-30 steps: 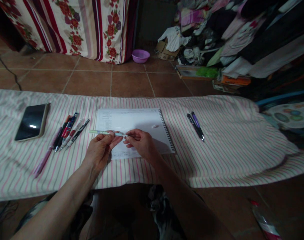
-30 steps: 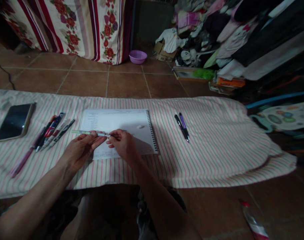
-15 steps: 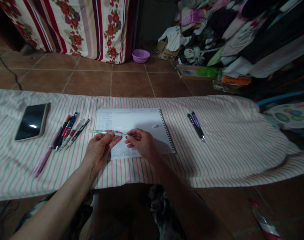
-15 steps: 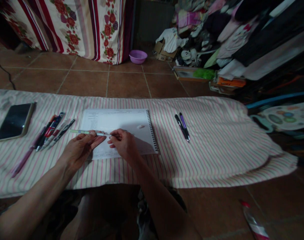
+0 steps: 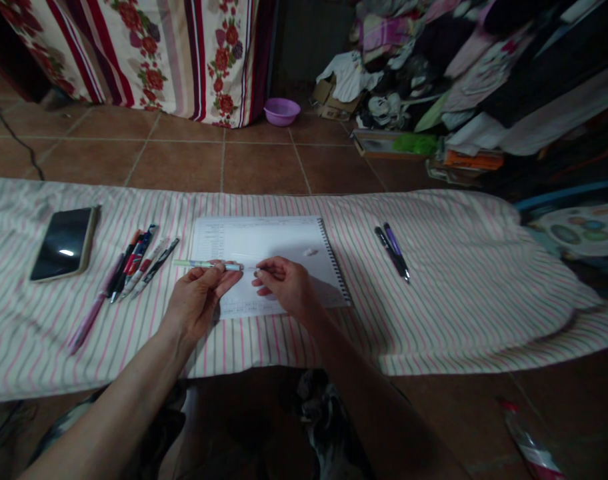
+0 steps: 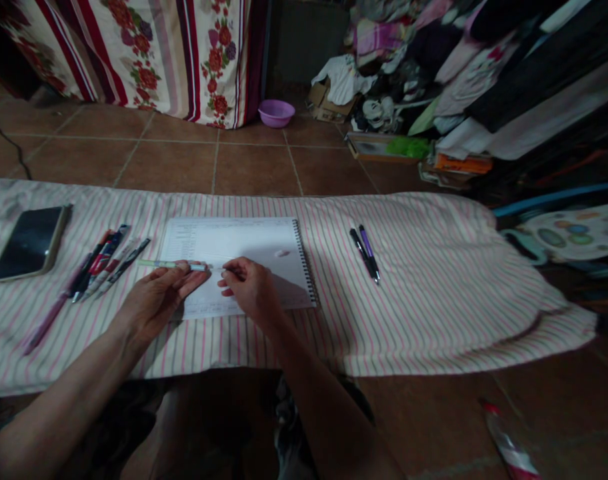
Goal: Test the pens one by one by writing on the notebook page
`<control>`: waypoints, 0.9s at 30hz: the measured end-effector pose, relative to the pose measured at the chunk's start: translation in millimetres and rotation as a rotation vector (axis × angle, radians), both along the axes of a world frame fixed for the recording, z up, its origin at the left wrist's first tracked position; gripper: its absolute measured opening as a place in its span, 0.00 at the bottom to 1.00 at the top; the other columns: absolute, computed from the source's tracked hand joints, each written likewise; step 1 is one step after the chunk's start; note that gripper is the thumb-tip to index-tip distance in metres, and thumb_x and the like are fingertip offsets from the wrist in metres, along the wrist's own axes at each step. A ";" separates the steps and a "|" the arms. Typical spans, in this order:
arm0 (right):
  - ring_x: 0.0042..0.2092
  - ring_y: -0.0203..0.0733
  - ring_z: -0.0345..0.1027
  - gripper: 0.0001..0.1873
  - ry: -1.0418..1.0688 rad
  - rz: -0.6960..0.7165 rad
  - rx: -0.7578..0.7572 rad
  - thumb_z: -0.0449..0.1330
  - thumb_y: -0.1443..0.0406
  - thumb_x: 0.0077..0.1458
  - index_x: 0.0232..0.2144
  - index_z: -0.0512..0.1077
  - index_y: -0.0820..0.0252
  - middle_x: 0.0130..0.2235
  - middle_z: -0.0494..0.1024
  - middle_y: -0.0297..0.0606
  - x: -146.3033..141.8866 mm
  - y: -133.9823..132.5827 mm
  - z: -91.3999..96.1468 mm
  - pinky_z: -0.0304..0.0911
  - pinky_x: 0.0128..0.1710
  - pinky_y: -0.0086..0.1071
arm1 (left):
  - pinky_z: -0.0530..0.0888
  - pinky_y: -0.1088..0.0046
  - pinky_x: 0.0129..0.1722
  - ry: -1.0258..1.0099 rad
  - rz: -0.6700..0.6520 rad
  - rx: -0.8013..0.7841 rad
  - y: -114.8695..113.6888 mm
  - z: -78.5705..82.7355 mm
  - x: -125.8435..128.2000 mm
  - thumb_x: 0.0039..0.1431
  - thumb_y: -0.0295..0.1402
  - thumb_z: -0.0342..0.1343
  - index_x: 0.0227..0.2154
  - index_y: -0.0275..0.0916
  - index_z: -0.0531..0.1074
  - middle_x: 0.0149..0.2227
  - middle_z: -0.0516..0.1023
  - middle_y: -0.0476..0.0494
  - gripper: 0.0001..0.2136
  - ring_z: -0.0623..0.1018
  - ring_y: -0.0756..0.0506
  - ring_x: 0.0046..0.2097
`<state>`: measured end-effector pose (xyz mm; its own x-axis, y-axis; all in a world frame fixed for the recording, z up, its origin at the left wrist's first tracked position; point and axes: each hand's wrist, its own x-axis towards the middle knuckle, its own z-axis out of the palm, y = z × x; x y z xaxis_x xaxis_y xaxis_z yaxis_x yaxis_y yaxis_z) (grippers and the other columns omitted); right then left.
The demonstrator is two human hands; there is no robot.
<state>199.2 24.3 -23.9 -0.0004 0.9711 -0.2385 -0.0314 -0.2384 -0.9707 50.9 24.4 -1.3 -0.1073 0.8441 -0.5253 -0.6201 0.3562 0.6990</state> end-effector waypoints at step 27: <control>0.27 0.36 0.74 0.07 -0.134 0.004 0.183 0.59 0.63 0.49 0.30 0.70 0.61 0.25 0.75 0.33 2.4 -5.0 1.7 0.71 0.25 0.27 | 0.78 0.81 0.29 -0.072 -0.009 -0.155 0.5 12.7 -7.4 0.59 0.21 0.46 0.24 0.29 0.68 0.23 0.75 0.42 0.10 0.79 0.50 0.28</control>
